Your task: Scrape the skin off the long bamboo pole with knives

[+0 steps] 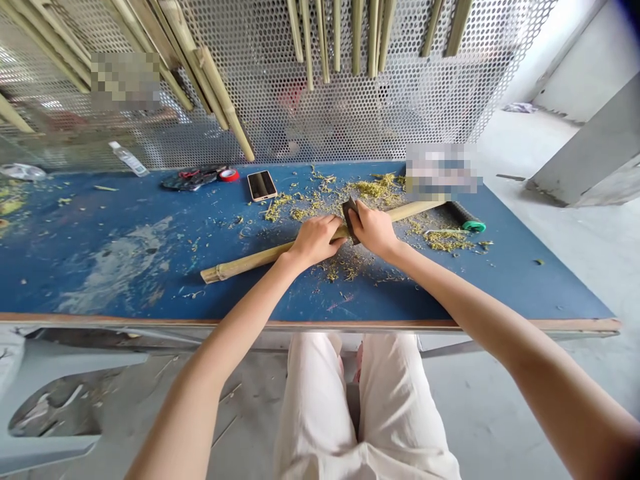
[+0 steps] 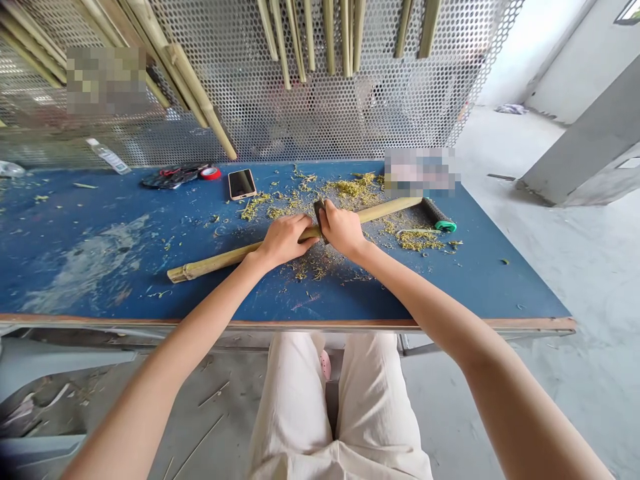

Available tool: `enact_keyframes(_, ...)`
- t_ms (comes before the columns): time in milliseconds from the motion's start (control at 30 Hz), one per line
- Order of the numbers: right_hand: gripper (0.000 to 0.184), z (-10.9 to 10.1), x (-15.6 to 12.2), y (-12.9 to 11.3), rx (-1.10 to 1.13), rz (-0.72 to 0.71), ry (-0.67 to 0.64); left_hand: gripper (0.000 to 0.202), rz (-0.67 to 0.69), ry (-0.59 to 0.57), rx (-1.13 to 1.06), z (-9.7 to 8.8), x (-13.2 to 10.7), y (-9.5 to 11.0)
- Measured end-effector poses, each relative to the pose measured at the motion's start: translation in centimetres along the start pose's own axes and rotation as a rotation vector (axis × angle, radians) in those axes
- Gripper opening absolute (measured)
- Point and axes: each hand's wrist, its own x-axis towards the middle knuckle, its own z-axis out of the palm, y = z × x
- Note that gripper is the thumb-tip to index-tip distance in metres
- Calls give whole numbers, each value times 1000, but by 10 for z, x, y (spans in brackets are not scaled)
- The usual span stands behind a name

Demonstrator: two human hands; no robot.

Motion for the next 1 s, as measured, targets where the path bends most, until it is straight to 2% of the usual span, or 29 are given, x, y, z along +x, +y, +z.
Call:
enact_keyframes(333,37,7,-3,-1,-88,-25,-19,27,-118,9,-51,-1,1,-8)
enact_keyframes(767,36,8,-2,-4,-114,-37,-36,41,-154,3,-50,3,3,-15)
enact_keyframes(1000,34,6,-2,-5,-120,-32,-54,33,-112,0,-6,3,3,-11)
